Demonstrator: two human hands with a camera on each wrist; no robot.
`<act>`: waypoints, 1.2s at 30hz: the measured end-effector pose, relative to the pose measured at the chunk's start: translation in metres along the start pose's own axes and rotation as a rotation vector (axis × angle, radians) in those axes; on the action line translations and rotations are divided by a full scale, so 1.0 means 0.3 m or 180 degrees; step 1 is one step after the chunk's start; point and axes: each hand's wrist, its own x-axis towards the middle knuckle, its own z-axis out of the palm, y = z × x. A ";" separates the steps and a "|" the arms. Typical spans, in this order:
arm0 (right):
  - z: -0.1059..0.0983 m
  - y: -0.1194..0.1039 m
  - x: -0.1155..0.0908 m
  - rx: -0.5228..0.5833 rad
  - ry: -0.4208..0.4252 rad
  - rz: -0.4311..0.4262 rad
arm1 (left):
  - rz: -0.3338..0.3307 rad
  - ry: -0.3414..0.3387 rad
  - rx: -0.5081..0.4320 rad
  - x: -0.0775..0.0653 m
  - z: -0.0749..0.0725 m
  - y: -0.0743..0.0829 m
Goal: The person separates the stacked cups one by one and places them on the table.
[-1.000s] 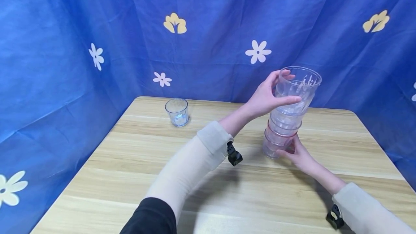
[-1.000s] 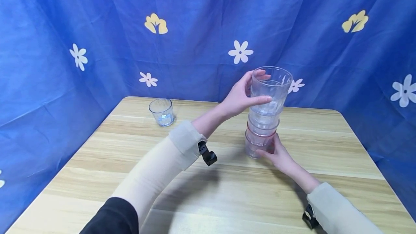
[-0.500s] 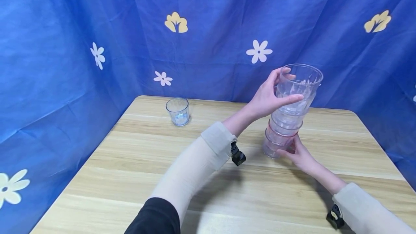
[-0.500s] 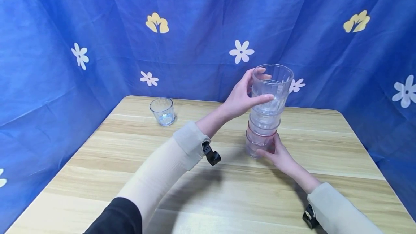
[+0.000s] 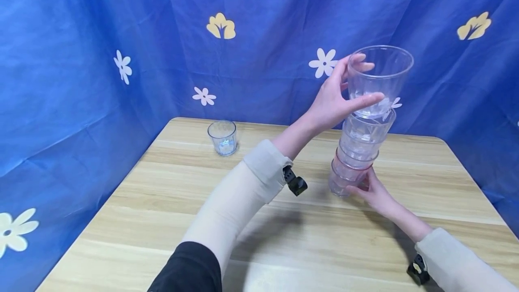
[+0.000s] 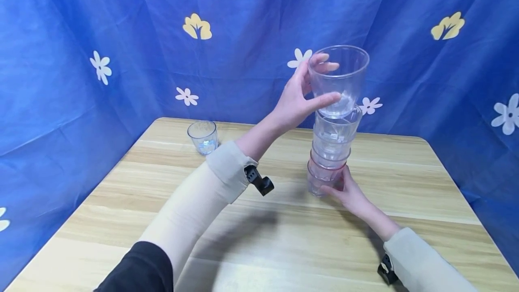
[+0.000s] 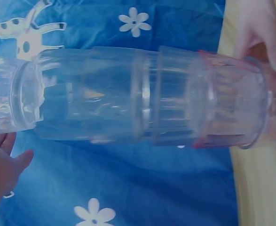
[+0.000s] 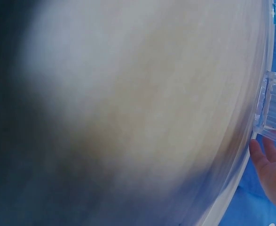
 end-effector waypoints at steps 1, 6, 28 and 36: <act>0.000 0.001 0.001 -0.0007 0.0005 -0.0008 | 0.0019 0.0023 -0.0038 0.000 -0.009 0.008; 0.000 0.002 0.003 0.0006 0.0012 -0.0032 | 0.0157 0.0187 -0.0155 -0.007 -0.058 0.020; 0.007 -0.001 0.000 0.0097 0.0022 -0.0097 | -0.0025 0.0560 0.0160 -0.247 -0.242 -0.186; 0.006 0.003 0.001 0.0123 0.0024 -0.0148 | -0.0492 0.0532 0.0158 -0.401 -0.275 -0.278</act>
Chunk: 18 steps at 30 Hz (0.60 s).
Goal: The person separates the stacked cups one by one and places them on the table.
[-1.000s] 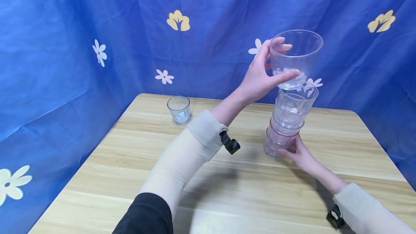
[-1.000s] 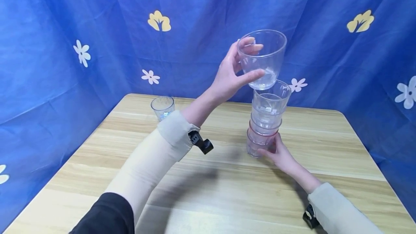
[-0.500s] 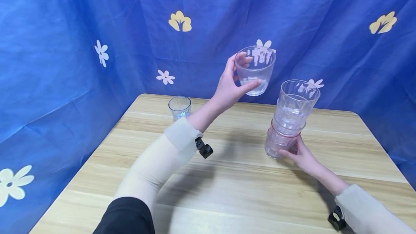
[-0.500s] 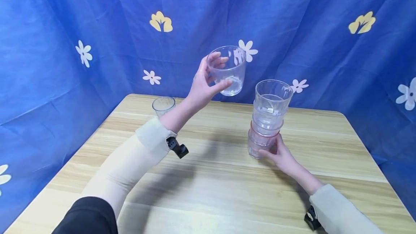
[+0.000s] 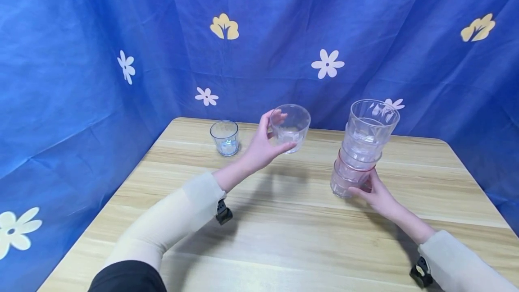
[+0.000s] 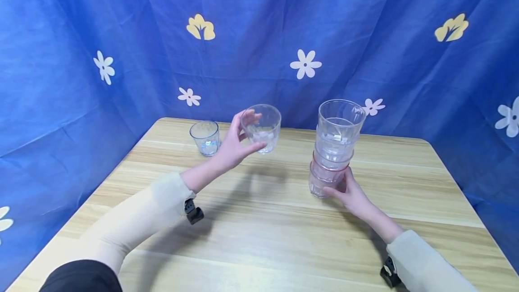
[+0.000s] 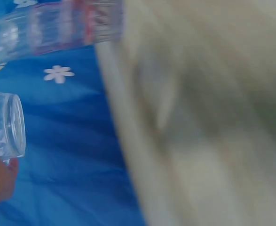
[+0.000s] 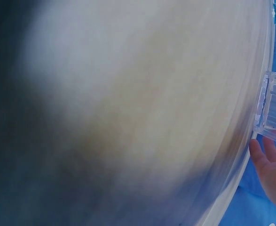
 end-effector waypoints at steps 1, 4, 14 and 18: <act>0.000 0.001 0.000 0.0000 0.0004 -0.0010 | -0.0085 -0.0008 0.0016 -0.016 -0.009 -0.015; -0.002 0.004 0.000 0.0005 0.0012 -0.0053 | -0.0291 0.0026 0.0003 -0.057 -0.033 -0.060; -0.007 0.000 0.000 0.0002 0.0014 -0.0112 | -0.0671 0.0281 -0.0011 -0.122 -0.099 -0.200; -0.003 -0.002 0.000 -0.0012 0.0013 -0.0070 | -0.0738 0.0395 0.0017 -0.127 -0.125 -0.248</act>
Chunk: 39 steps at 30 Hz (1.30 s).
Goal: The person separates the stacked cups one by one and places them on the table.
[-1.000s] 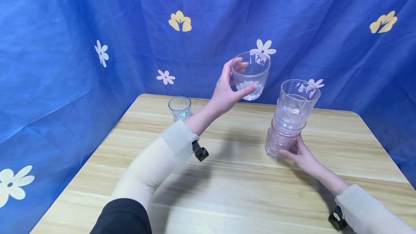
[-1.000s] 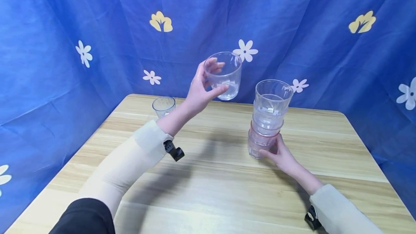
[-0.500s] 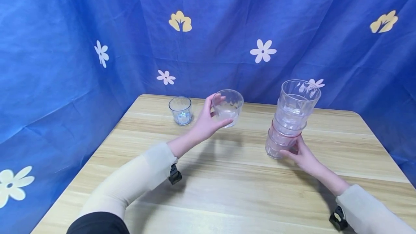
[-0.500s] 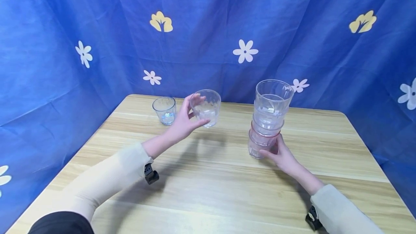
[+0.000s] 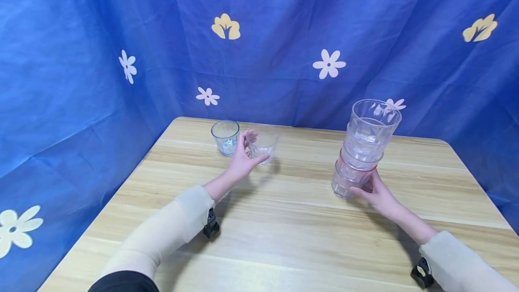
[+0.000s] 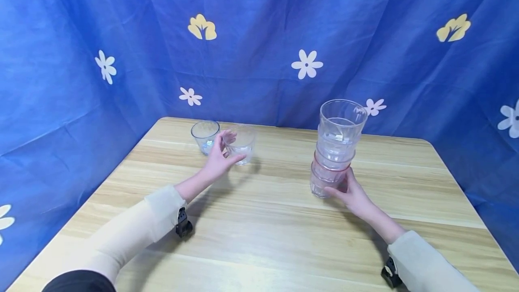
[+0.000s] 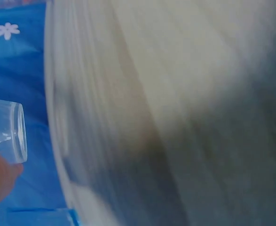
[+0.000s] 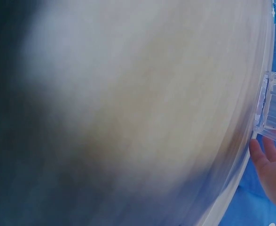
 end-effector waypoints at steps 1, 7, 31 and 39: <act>0.001 0.000 0.000 -0.0005 0.0002 0.0013 | -0.0011 0.0016 0.0003 0.003 -0.004 -0.009; 0.002 -0.002 0.000 -0.0052 0.0010 0.0070 | -0.0197 0.0071 -0.0006 0.018 -0.004 -0.042; 0.000 0.001 0.002 -0.0065 -0.0023 0.0023 | -0.0694 0.0474 -0.0085 0.083 0.036 -0.102; 0.001 0.000 0.002 -0.0068 -0.0004 0.0031 | -0.0689 0.0656 -0.0072 0.094 0.048 -0.110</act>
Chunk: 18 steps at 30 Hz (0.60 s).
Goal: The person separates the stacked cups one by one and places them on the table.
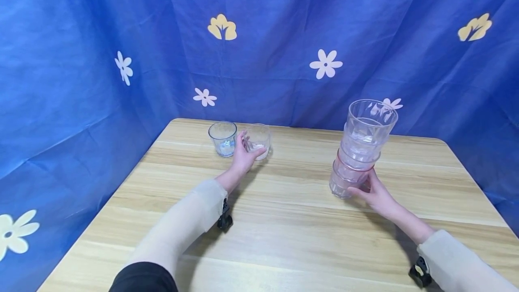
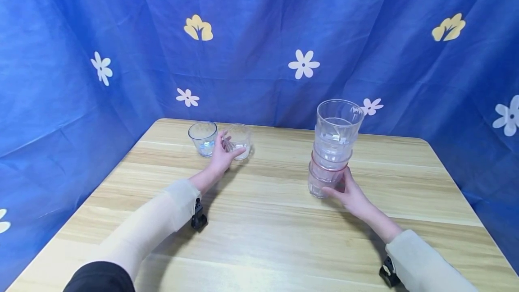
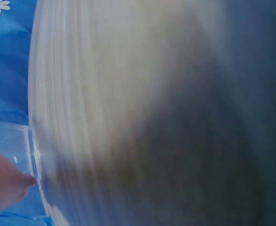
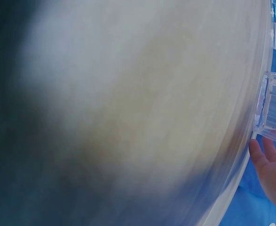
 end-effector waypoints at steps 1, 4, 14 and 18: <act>0.000 0.000 -0.001 0.0007 -0.0005 0.0013 | -0.0004 0.0040 -0.0005 0.001 0.004 -0.001; -0.001 -0.001 -0.002 0.0032 -0.0022 0.0051 | -0.0009 0.0149 -0.0048 0.002 0.012 -0.003; -0.003 -0.001 0.001 0.0050 -0.0027 0.0090 | -0.0068 0.0238 -0.0008 0.008 0.014 -0.012; -0.003 0.000 0.002 0.0042 -0.0014 0.0102 | -0.0082 0.0225 0.0065 0.003 0.015 -0.007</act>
